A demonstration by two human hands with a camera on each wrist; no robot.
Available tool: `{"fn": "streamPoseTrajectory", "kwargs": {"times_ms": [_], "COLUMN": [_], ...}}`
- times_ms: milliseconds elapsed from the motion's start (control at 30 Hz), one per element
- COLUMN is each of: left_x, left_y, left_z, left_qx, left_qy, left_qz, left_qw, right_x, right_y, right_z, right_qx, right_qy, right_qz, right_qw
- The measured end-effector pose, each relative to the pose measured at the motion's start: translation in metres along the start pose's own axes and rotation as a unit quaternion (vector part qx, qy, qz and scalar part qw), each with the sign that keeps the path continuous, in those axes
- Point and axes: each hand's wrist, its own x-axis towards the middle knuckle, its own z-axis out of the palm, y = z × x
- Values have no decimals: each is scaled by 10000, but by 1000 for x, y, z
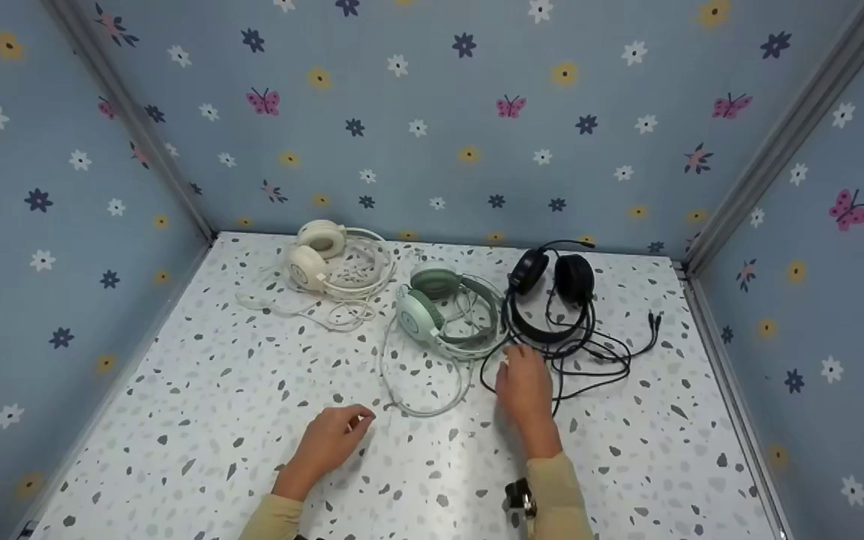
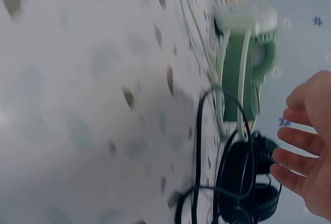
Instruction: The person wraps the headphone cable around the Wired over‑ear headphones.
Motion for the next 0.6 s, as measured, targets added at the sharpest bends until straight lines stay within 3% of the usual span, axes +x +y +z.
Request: {"fn": "streamPoseTrajectory", "kwargs": {"times_ms": [167, 267, 600], "left_x": [0, 0, -5], "left_y": [4, 4, 4], "left_z": [0, 2, 8], "left_qx": [115, 123, 129], "left_qy": [-88, -187, -661], "left_qz": [57, 26, -154], "left_qw": [9999, 9997, 9976], "right_x": [28, 41, 54], "right_y": [36, 54, 81], "right_z": [-17, -21, -26], "right_qx": [288, 342, 77], "right_qy": [-335, -771, -2136], "right_qz": [668, 917, 908], "right_qw": [9968, 9922, 9727]}}
